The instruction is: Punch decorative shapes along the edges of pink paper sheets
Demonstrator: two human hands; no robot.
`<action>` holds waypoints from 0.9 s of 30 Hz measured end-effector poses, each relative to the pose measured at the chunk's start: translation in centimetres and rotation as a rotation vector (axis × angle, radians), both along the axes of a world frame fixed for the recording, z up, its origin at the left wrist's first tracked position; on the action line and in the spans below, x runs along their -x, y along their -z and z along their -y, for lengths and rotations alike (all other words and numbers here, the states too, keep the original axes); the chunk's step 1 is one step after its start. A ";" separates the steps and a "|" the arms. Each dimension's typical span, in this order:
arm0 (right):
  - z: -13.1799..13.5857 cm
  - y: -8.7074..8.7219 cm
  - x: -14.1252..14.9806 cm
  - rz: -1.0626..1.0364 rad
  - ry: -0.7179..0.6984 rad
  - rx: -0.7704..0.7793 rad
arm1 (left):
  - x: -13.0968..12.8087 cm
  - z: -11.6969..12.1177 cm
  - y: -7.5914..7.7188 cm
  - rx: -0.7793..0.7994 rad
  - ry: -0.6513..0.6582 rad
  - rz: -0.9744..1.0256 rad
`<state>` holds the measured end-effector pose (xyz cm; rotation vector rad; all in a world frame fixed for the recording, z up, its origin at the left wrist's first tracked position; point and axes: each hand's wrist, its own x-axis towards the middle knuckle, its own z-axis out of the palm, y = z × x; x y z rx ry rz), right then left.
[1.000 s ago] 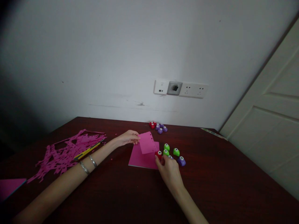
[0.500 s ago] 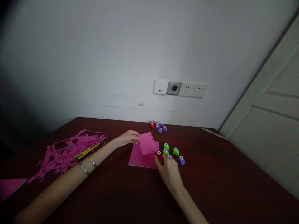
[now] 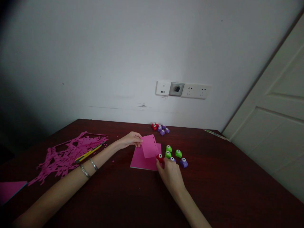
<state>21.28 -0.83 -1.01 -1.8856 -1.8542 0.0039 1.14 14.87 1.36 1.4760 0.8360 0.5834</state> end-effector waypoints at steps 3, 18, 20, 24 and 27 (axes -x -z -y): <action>-0.1 0.1 -0.1 0.020 0.007 -0.003 | 0.1 -0.3 0.4 -0.059 -0.003 0.005; 0.0 0.0 0.3 0.070 0.009 0.028 | -0.5 0.2 -0.1 -0.096 0.006 -0.015; 0.1 0.0 0.4 0.065 -0.006 0.022 | -0.5 0.1 0.1 -0.092 0.005 -0.015; 0.4 -0.3 0.7 0.054 -0.021 0.030 | -0.3 -0.3 0.5 -0.084 0.015 0.007; 0.5 -0.6 0.9 0.053 -0.022 0.046 | -0.3 -0.2 0.6 -0.078 0.025 0.008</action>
